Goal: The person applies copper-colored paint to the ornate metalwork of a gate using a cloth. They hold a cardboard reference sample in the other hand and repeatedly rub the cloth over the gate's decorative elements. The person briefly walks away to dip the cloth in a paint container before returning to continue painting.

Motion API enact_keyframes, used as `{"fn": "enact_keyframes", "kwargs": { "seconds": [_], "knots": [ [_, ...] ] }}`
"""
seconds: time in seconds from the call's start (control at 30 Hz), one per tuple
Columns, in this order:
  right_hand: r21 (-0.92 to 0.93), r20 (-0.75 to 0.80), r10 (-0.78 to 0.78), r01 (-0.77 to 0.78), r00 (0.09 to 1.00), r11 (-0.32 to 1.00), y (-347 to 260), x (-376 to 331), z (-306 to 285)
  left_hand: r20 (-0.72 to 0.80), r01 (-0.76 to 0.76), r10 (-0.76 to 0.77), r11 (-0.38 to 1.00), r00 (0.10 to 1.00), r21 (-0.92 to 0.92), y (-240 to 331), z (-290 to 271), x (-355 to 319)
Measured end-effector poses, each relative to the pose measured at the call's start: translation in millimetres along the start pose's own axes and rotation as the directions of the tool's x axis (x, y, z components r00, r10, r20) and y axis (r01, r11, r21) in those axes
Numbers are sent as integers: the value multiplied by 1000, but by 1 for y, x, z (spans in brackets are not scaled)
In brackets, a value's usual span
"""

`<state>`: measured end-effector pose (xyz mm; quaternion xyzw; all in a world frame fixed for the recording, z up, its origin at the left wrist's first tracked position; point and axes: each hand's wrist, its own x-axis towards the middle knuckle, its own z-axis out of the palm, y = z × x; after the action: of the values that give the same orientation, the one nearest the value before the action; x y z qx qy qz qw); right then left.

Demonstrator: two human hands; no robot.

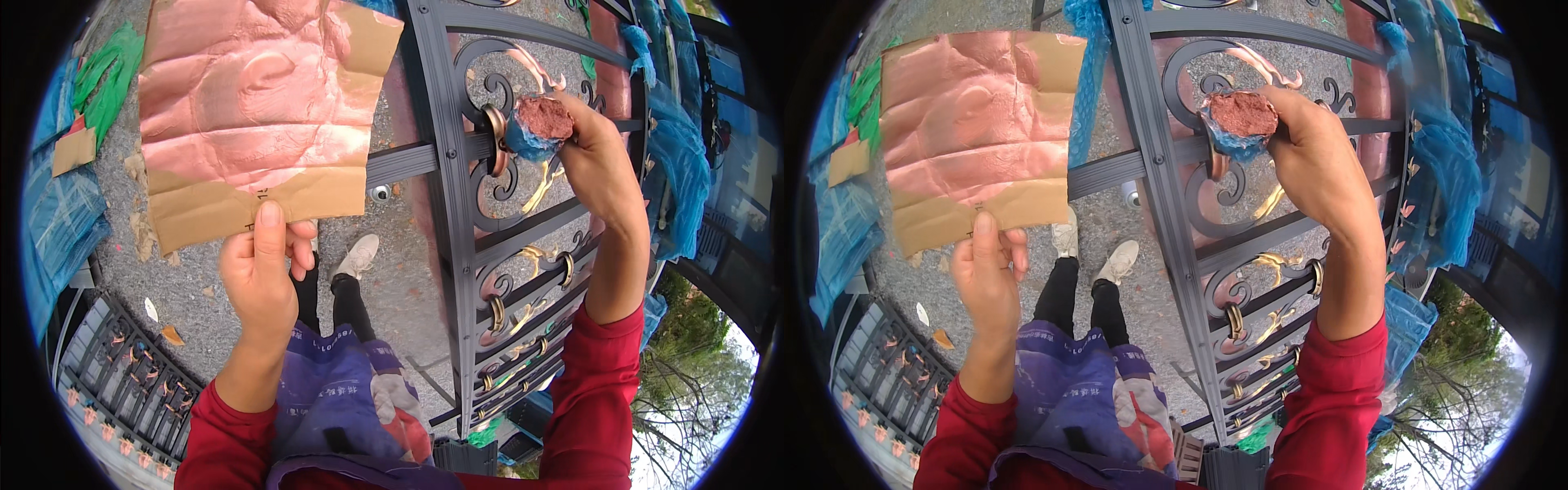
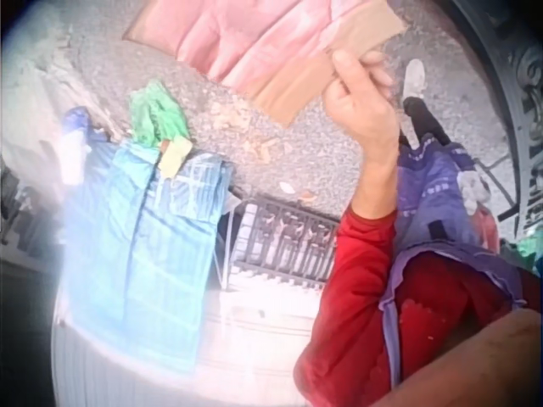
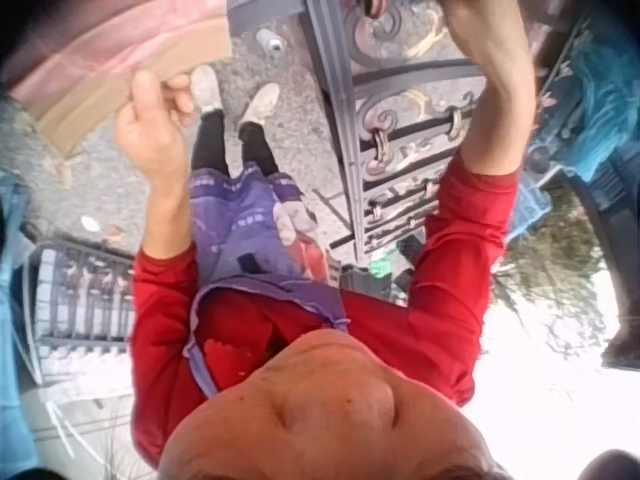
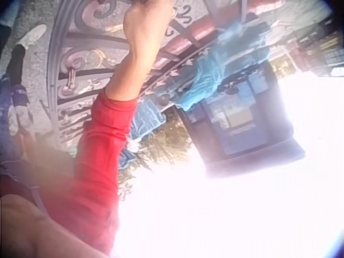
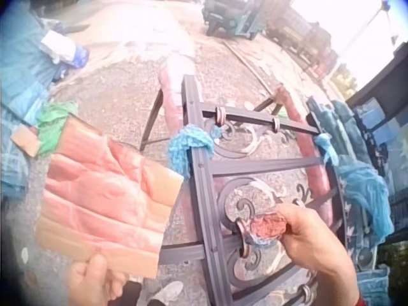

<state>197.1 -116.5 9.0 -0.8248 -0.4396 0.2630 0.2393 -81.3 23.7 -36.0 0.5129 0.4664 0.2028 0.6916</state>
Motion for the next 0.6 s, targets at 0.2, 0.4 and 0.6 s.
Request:
{"fn": "enact_keyframes", "kwargs": {
  "seconds": [0.2, 0.4, 0.6],
  "knots": [
    [88, -126, -47, 58, 991, 994, 9, 20, 9, 43, 15, -16, 1000, 999, 15, 1, 4, 3],
    [144, -21, -6, 9, 1000, 990, 4, 1, 0, 8, 7, -7, 1000, 1000, 24, -3, 1, 6],
    [-184, -53, -172, 160, 984, 970, 12, 31, 8, 34, 9, -10, 1000, 999, 21, -3, 12, 4]
  ]
}}
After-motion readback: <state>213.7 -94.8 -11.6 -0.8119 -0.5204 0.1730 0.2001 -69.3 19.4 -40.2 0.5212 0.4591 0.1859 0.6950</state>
